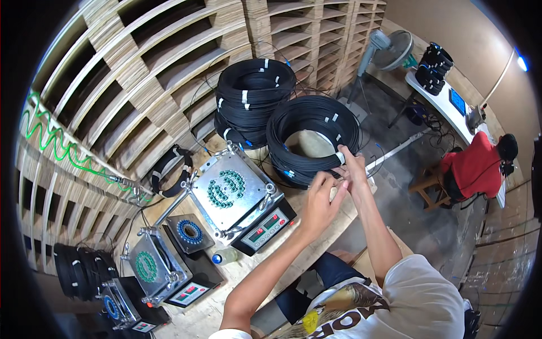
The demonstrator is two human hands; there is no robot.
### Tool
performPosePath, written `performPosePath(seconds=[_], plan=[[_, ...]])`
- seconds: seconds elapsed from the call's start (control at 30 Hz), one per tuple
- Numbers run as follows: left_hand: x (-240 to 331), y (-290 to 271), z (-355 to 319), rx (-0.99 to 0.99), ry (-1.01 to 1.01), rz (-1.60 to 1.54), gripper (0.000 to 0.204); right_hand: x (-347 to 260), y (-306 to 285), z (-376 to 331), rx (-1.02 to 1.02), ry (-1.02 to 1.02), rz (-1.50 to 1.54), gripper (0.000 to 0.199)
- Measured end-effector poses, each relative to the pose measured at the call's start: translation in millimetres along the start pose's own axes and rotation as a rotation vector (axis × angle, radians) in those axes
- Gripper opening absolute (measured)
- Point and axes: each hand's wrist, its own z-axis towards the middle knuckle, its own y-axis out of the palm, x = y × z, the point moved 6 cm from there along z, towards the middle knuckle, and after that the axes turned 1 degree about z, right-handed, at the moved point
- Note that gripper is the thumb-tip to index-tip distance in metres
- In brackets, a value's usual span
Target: Load a coil of black cable into an industrial terminal processing machine and initiate the cycle.
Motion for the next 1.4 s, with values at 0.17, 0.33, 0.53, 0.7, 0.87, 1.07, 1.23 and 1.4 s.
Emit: performPosePath(seconds=[0.17,0.33,0.53,0.7,0.87,1.07,1.23,1.4], plan=[[-79.3,41.4,-1.1,0.099,-0.87,-0.919,0.059,-13.2,0.1,12.6,-0.199,0.007,0.285,0.02],[-146.6,-0.7,58.6,0.468,-0.806,-1.282,0.047,-0.3,26.4,48.8,-0.34,0.094,0.589,0.014],[-117.3,-19.0,114.1,0.513,-0.839,-1.173,0.022,-60.8,34.4,53.4,-0.448,0.041,0.544,0.021],[-18.9,-33.3,153.5,0.533,-0.806,-1.134,0.019,-158.0,38.7,46.7,-0.632,-0.086,0.621,0.026],[63.8,-38.1,137.4,0.477,-0.561,-1.163,0.017,-218.5,8.6,8.8,-0.577,-0.021,0.542,0.036],[87.9,-31.5,73.5,0.307,-0.327,-1.125,0.007,-225.2,-17.5,18.7,-0.582,-0.101,0.212,0.029],[104.8,-49.6,5.7,0.264,-0.129,-0.818,0.031,-192.2,-27.4,-18.1,-0.539,-0.352,0.118,0.016],[110.3,-116.1,-16.0,0.44,-0.235,-0.495,0.034,-182.0,-28.3,-81.6,-0.564,-0.526,0.179,0.037]])
